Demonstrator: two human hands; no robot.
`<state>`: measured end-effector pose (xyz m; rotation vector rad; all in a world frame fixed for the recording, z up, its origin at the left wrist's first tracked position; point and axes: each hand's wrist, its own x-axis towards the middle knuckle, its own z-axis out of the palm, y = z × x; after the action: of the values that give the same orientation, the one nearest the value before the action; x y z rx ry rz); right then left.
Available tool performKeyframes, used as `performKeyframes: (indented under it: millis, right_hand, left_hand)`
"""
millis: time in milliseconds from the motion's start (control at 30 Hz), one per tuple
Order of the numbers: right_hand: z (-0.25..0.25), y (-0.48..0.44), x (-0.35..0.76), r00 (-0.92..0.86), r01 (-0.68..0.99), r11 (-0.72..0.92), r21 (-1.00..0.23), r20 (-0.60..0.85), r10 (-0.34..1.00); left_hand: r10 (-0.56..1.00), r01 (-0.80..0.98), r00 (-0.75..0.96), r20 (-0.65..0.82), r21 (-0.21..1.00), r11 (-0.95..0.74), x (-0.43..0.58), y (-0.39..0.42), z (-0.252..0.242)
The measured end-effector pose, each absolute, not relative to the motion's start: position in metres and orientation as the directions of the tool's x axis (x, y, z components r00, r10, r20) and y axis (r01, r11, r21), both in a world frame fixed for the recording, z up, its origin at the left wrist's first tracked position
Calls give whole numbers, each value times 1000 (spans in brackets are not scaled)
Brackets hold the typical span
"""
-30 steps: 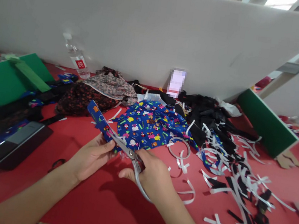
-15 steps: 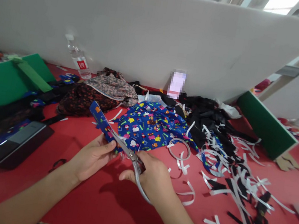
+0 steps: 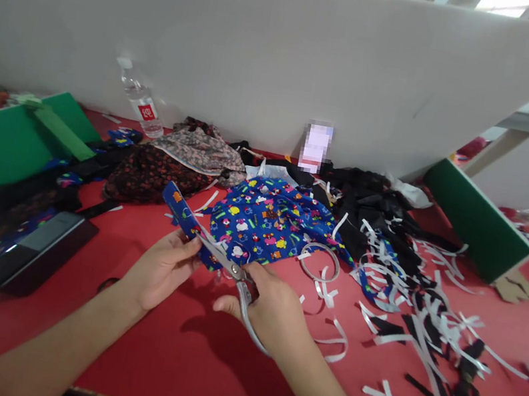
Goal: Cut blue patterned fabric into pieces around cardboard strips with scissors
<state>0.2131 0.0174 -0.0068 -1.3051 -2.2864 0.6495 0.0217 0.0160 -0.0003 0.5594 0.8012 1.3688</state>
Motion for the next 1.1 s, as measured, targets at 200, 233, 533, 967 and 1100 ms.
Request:
performKeyframes:
  millis: [200, 233, 533, 967, 1100]
  right_hand:
    - [-6, 17, 213, -479, 662, 446, -602, 118, 870]
    - [-6, 17, 212, -476, 666, 445, -599, 117, 872]
    - [-7, 16, 211, -461, 689, 430, -583, 105, 881]
    - [-10, 17, 210, -465, 663, 435, -609, 120, 877]
    - [-8, 16, 209, -466, 671, 446, -592, 131, 875]
  left_hand:
    - [983, -633, 17, -184, 759, 153, 21, 15, -3]
    - [982, -634, 20, -188, 757, 158, 21, 16, -3]
    - [981, -651, 33, -191, 741, 166, 22, 15, -1]
    - [985, -628, 62, -162, 760, 165, 26, 14, -5]
    - [986, -633, 68, -154, 757, 162, 26, 14, -5]
